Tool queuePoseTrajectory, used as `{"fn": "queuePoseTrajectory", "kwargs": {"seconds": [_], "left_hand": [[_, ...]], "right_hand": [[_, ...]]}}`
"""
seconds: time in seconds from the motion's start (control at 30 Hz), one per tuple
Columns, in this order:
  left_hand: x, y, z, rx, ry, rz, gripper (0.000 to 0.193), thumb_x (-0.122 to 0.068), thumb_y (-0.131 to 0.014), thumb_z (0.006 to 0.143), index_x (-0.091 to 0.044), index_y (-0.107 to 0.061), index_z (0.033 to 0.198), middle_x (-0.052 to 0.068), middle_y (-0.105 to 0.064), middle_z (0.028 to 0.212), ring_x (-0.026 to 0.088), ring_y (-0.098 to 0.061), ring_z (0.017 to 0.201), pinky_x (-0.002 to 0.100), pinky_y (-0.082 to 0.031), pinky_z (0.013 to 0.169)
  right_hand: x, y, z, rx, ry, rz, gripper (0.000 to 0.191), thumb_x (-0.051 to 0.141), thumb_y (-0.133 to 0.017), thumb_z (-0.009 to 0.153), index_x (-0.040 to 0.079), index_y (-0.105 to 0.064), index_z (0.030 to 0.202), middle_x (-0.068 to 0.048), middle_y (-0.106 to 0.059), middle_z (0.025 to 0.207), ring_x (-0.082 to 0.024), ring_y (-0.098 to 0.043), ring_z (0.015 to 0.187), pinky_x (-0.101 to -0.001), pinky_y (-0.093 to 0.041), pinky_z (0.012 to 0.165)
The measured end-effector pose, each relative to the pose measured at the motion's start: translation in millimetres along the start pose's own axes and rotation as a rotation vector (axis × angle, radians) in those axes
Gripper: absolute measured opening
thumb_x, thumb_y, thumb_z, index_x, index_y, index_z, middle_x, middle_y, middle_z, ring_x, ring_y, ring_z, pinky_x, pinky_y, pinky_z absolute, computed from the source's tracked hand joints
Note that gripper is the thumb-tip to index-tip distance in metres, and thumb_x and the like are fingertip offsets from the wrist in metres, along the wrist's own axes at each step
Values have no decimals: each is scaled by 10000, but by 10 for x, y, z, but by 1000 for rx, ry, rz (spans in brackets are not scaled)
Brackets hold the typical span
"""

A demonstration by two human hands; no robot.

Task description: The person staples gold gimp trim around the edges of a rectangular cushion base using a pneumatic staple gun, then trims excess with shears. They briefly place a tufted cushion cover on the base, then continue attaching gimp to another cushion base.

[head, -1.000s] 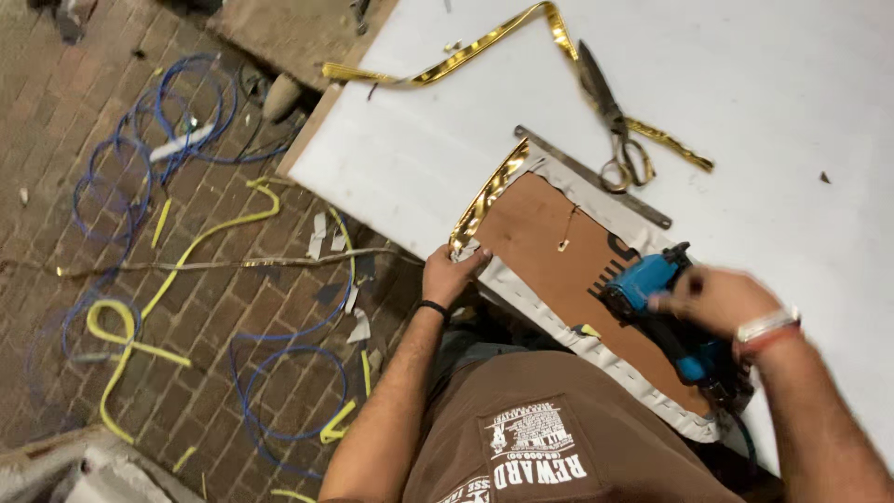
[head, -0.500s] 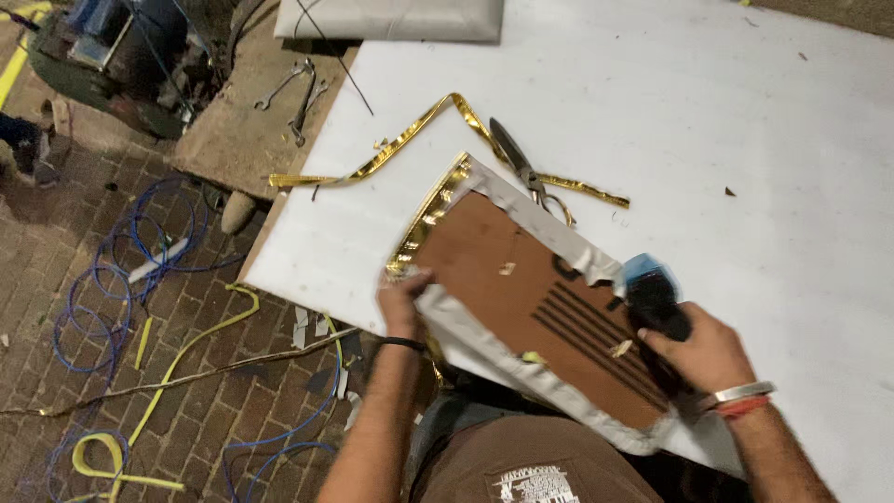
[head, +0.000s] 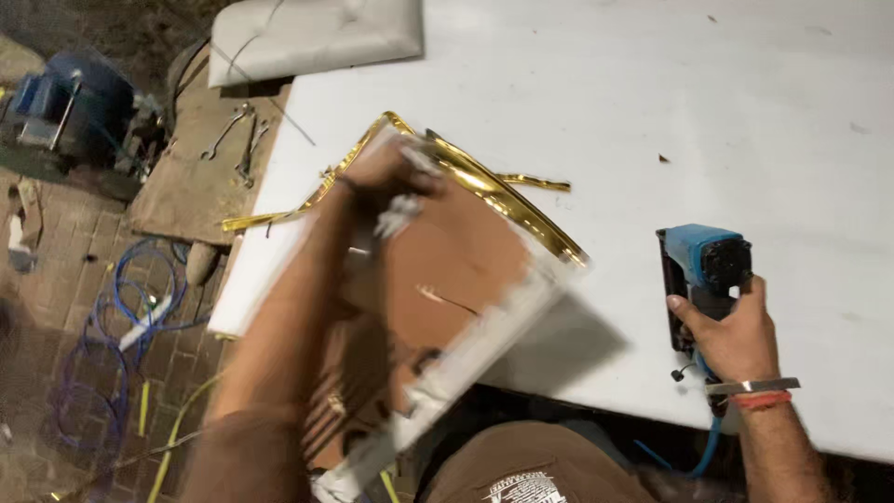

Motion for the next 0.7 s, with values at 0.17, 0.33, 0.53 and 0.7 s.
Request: {"fn": "queuePoseTrajectory", "kwargs": {"seconds": [0.17,0.33,0.53,0.7], "left_hand": [[-177,-2318,1427,27,598,-400,413,-276,-769,789,-6,-745,1101,214,-727,1105,357,-679,1020,434,-536,917],[-514,-3213,1678,218,490,-532,458,-215,-708,734,-34,-728,1154,206,-777,1052,321,-737,976,380,-570,874],[-352,-3100,1838,236,430,-543,332,-295,-657,913,-66,-765,1127,112,-781,1017,215,-714,904,357,-567,844],[-294,-2894,1903,440,587,-333,205,-225,-730,842,-56,-819,918,84,-788,813,199,-744,743,363,-614,760]], "right_hand": [[-732,180,-399,-75,-134,168,518,205,-793,879,-57,-520,1233,-167,-735,973,-255,-740,774,-392,-613,692],[-1172,17,-623,204,-245,105,416,234,-744,892,-54,-562,1130,-146,-722,864,-215,-766,638,-375,-619,633],[-821,-323,-686,433,-192,218,682,291,-704,831,156,-461,1454,-38,-730,836,-158,-690,557,-355,-632,522],[-808,-497,-545,591,-313,-2,468,332,-747,874,48,-596,1214,-81,-752,730,-159,-723,598,-343,-618,585]]}}
Point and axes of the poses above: each hand's wrist, its own z-axis towards the middle knuckle, its own y-axis out of the back of the hand, x = y × z, the point moved 8 cm from there along z, towards the middle knuckle
